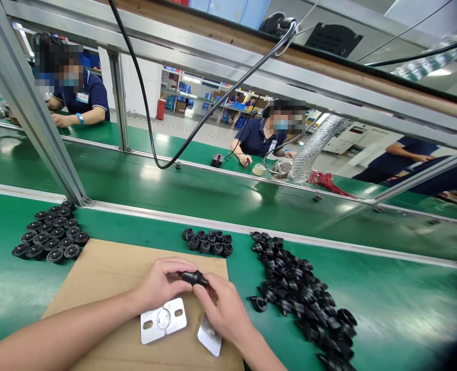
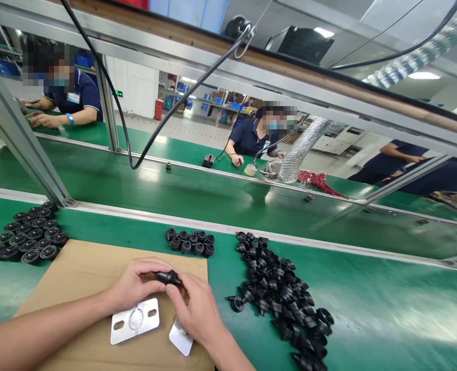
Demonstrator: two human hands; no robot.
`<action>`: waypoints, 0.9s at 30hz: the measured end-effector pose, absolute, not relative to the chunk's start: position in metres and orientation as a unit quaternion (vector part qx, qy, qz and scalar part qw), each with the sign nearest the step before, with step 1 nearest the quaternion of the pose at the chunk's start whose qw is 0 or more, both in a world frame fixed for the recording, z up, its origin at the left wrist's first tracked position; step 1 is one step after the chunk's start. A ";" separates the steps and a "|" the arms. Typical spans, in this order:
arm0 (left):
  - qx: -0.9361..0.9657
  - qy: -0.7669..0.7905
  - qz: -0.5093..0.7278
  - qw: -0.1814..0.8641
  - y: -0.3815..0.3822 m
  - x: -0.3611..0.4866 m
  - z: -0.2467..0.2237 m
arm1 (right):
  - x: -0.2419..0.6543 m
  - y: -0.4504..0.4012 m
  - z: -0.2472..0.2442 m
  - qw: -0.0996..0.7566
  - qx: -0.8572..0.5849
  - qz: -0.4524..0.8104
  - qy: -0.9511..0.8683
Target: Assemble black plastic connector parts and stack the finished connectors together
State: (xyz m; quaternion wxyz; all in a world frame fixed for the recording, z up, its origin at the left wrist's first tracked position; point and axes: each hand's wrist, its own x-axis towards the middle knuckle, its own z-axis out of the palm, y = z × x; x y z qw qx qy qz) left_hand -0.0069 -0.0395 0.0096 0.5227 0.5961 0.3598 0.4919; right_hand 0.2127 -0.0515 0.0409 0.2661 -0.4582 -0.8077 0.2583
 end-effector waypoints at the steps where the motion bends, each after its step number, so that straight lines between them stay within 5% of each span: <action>1: 0.598 0.361 0.496 0.516 -0.039 -0.007 0.010 | 0.212 -0.052 0.040 0.282 -0.468 0.285 -0.788; 7: 0.609 0.355 0.495 0.508 -0.041 -0.006 0.014 | 0.213 -0.050 0.035 0.378 -0.396 0.280 -0.789; 17: 0.508 0.333 0.449 0.655 -0.045 -0.003 0.011 | 0.232 -0.038 0.042 0.360 -0.222 0.091 -0.902; 27: 0.640 0.300 0.512 0.488 -0.044 -0.006 0.013 | 0.210 -0.053 0.040 0.284 -0.459 0.252 -0.803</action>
